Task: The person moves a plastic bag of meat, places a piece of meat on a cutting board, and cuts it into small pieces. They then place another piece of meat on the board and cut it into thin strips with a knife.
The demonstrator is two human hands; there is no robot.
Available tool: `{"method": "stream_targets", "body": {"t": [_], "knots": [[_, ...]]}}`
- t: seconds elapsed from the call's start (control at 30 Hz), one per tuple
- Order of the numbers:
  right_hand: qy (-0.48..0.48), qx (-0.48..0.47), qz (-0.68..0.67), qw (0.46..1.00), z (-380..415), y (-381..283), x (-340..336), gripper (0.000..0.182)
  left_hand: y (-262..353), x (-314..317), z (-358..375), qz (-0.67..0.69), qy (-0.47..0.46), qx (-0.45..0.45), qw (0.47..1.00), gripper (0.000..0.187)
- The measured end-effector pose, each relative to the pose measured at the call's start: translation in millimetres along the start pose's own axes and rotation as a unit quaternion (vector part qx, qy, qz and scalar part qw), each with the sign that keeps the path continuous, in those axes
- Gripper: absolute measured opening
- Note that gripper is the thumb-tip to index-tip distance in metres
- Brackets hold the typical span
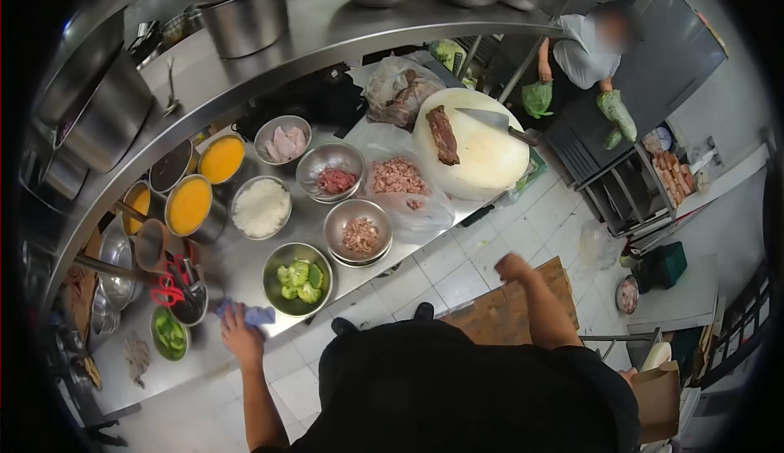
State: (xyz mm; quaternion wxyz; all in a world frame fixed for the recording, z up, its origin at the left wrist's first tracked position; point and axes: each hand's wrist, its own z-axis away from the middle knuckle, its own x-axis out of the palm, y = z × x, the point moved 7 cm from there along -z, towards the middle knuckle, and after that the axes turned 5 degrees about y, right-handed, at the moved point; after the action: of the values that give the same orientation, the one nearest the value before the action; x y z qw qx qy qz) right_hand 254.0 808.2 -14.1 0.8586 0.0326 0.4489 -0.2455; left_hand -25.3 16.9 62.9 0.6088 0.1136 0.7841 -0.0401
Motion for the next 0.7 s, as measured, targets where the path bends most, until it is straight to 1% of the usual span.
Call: {"method": "stream_targets", "body": {"t": [0.03,0.07,0.1,0.13,0.17,0.2,0.23,0.27,0.3,0.33,0.37,0.4,0.43,0.47,0.5,0.53,0.57,0.6,0.67,0.7], "knots": [[0.067,0.145,-0.276,0.948,21,6,-47,0.017,8,-4,-3,0.004,-0.005,-0.03,1.0,0.069],[0.14,0.005,-0.497,0.856,38,2,-86,0.017,15,-9,-1,0.009,-0.009,-0.064,0.998,0.069],[0.103,0.062,-0.697,0.707,48,0,-109,0.023,10,0,2,0.007,-0.022,-0.085,0.996,0.074],[0.082,-0.052,-0.807,0.583,27,15,-118,0.028,21,-12,3,-0.002,-0.021,-0.093,0.995,0.074],[0.147,-0.138,-0.615,0.762,-10,56,-96,0.026,30,-27,3,-0.028,-0.031,-0.136,0.99,0.074],[0.206,-0.219,-0.374,0.877,-38,77,-75,0.025,38,-39,2,-0.054,-0.04,-0.177,0.982,0.074],[0.202,-0.228,-0.376,0.875,-33,58,-85,0.025,48,-54,0,-0.024,0.039,-0.199,0.979,0.071],[0.221,-0.084,-0.194,0.952,-30,48,-81,0.021,58,-60,-2,-0.031,0.041,-0.202,0.978,0.071],[0.228,0.066,0.0,0.971,-17,38,-86,0.017,77,-78,-6,0.048,0.136,-0.18,0.973,0.068],[0.226,0.058,-0.002,0.972,-13,22,-91,0.017,99,-97,-10,0.126,0.228,-0.154,0.953,0.064],[0.255,0.044,-0.085,0.962,-9,8,-100,0.023,139,-113,-21,0.155,0.278,-0.116,0.941,0.06],[0.282,0.028,-0.167,0.944,-5,-8,-112,0.032,181,-122,-36,0.171,0.283,-0.078,0.94,0.059],[0.178,0.059,-0.334,0.924,-10,-26,-115,0.045,224,-133,-53,0.186,0.286,-0.039,0.939,0.059],[0.063,0.089,-0.486,0.867,-14,-50,-115,0.059,275,-144,-76,0.238,0.259,0.006,0.936,0.06],[-0.001,0.086,-0.547,0.833,-15,-75,-118,0.07,335,-166,-100,0.253,0.232,0.039,0.939,0.06],[-0.066,0.084,-0.602,0.791,-15,-102,-118,0.082,377,-165,-127,0.278,0.209,0.095,0.933,0.059],[-0.13,0.112,-0.66,0.731,-14,-130,-115,0.084,416,-160,-152,0.282,0.192,0.156,0.927,0.057],[-0.191,0.14,-0.71,0.663,-14,-160,-112,0.087,451,-145,-183,0.28,0.134,0.201,0.929,0.063],[-0.273,0.195,-0.781,0.526,-20,-207,-104,0.069,511,-113,-241,0.275,0.105,0.228,0.928,0.069],[-0.272,0.195,-0.782,0.525,-35,-215,-90,0.069,534,-93,-267,0.208,0.08,0.222,0.949,0.069]]}}
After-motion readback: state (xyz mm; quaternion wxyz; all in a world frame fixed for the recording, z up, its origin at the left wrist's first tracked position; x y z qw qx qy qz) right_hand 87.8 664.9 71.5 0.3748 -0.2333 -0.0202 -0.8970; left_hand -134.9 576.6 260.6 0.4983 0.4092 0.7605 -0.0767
